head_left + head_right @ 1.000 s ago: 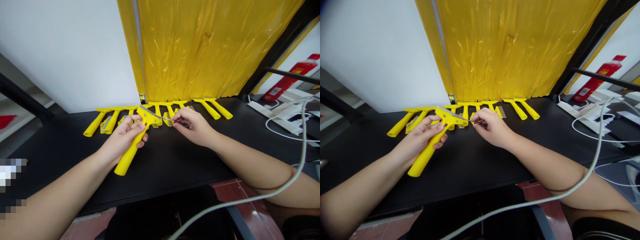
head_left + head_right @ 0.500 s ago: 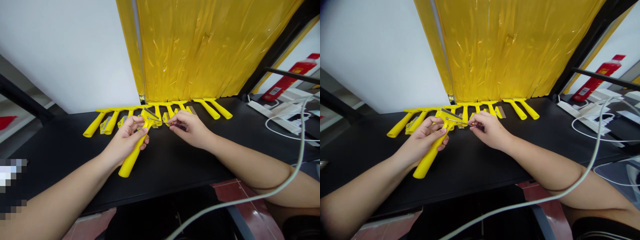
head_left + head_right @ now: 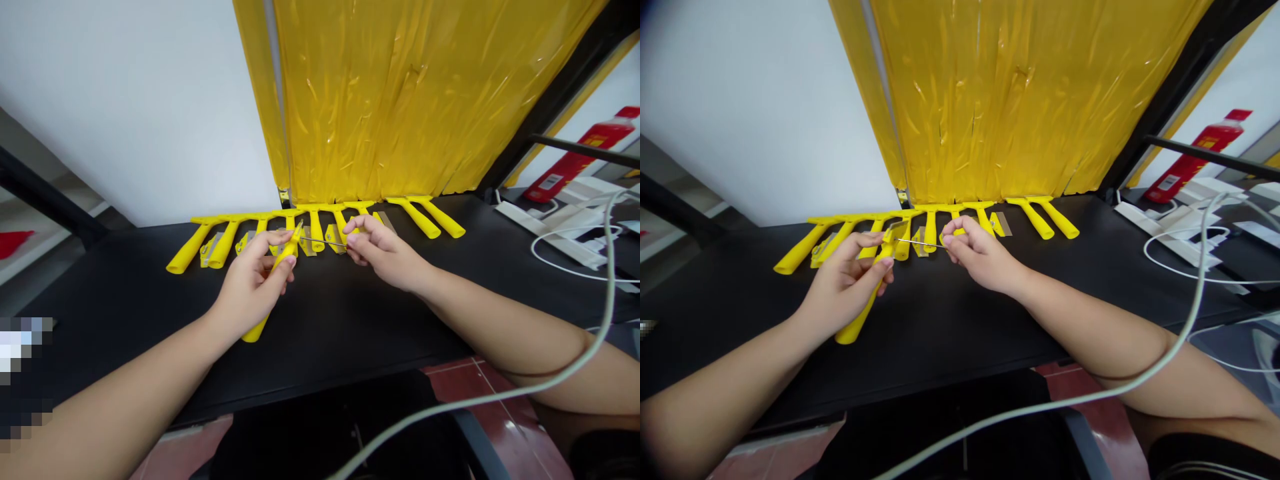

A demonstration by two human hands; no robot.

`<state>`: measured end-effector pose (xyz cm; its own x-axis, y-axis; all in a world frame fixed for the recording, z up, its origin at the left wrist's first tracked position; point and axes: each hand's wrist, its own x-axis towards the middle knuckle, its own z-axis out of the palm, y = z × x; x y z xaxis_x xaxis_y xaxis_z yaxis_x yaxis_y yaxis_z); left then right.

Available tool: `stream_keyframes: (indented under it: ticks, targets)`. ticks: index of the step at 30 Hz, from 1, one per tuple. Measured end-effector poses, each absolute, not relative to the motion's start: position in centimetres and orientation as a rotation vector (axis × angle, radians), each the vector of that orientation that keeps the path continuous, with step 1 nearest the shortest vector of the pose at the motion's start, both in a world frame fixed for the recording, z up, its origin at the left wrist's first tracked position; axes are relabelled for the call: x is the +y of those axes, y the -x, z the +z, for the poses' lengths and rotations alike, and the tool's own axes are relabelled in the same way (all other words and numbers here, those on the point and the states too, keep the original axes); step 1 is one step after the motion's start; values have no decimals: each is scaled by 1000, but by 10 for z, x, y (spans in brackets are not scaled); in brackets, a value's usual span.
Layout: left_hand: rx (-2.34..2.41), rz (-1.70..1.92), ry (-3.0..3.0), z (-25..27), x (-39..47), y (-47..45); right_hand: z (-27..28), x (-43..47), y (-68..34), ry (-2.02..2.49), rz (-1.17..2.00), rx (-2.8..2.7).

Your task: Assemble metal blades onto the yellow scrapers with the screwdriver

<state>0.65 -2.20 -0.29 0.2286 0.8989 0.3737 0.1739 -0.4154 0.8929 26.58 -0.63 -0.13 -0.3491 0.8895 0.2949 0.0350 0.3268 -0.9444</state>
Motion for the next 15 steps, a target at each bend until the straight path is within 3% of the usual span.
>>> stream_keyframes:
  ticks: [11, 15]
  targets:
    - [975, 1254, -1790, -4, -22, -7, -9, 0, -268, 973, 1215, -1692]
    - [983, 1292, -1771, -1, -22, -7, -7, -6, -268, 836, 1071, -1798]
